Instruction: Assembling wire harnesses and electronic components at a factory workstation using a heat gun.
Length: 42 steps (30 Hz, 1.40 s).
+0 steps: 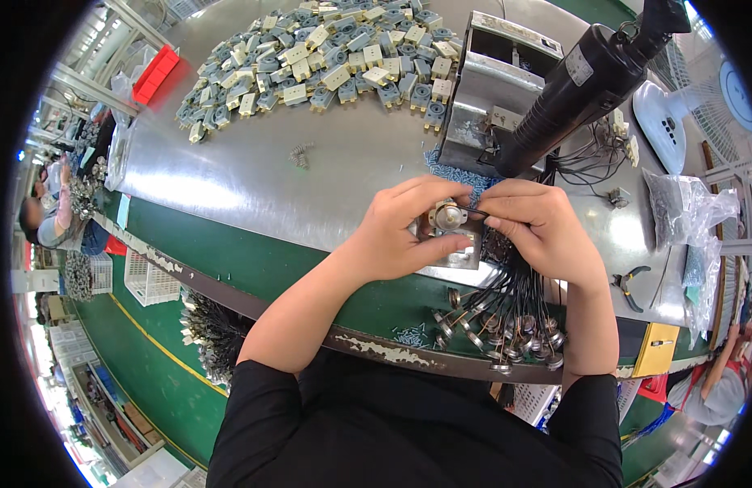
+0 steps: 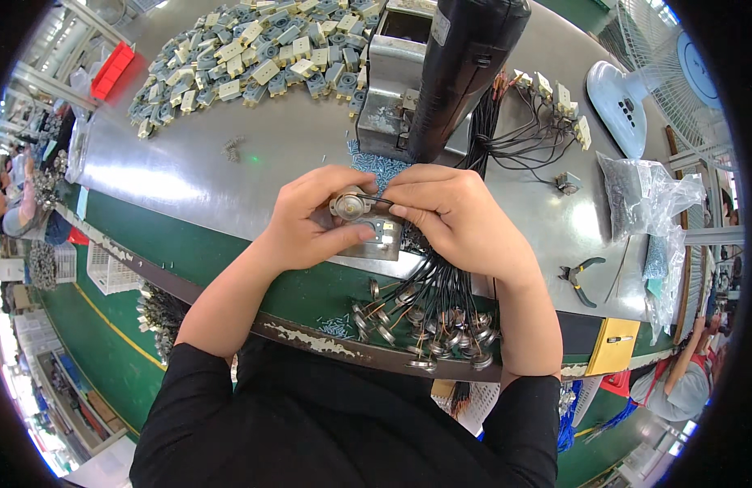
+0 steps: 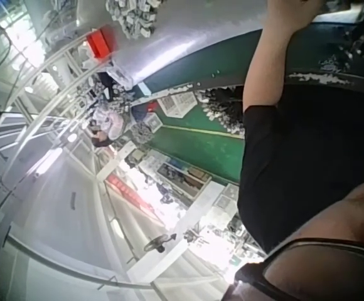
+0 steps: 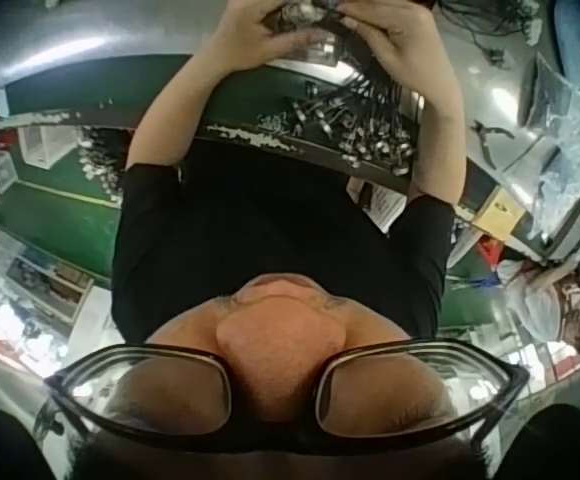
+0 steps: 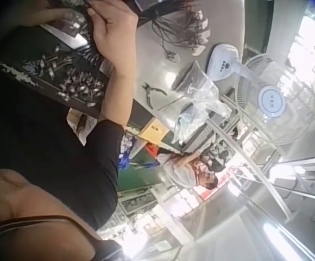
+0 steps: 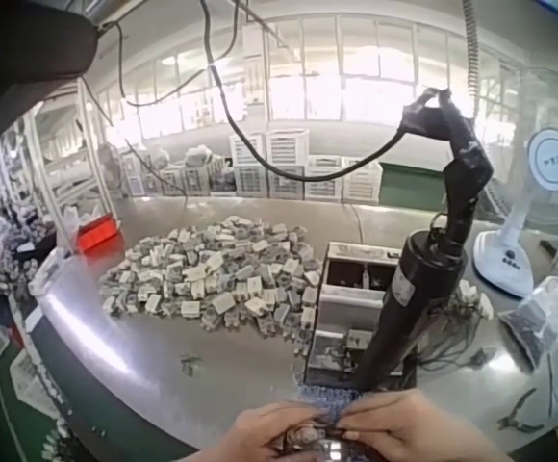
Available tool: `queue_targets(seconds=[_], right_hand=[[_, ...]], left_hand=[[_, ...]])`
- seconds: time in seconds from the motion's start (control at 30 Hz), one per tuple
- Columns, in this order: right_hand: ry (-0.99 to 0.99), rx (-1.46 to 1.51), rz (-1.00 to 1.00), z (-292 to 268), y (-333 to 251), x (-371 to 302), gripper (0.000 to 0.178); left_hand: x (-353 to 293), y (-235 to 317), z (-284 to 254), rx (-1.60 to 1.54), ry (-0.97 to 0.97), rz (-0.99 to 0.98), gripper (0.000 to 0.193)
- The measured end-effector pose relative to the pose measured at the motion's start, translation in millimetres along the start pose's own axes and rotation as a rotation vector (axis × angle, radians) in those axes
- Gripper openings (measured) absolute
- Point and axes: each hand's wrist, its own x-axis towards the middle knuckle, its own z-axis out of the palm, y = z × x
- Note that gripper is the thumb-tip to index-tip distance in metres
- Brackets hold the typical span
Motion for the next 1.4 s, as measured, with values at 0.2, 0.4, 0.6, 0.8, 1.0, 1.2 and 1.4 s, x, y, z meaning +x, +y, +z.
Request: queue_targets(seconds=[0.2, 0.4, 0.6, 0.8, 1.0, 1.2, 1.4], right_hand=[[-0.005, -0.009, 0.025, 0.9, -5.7, 1.3, 0.017], [-0.001, -0.014, 0.016, 2.5, -5.0, 0.7, 0.016], [-0.098, -0.06, 0.024, -0.1, -7.2, -2.0, 0.019], [-0.008, -0.095, 0.054, 3.8, -10.4, -0.1, 0.02], [0.103, -0.099, 0.047, 8.4, -9.4, 0.8, 0.02], [0.052, -0.058, 0.041, 1.5, -7.4, -0.1, 0.018], [-0.118, -0.032, 0.078, -6.1, -4.2, -2.5, 0.016]], left_hand=[[5.0, -5.3, -6.6, 0.195, 0.047, 0.233, 0.044], [4.2, -5.8, -9.0, 0.27, 0.075, 0.292, 0.043], [6.0, 0.7, -23.9, 0.233, -0.128, 0.167, 0.043], [6.6, 1.7, -26.0, 0.239, -0.141, 0.11, 0.04], [5.8, -3.1, -18.6, 0.128, -0.051, 0.071, 0.041], [1.4, -5.6, -16.4, 0.105, -0.091, 0.095, 0.038], [-6.8, -14.9, -1.0, -0.081, -0.201, -0.075, 0.035]])
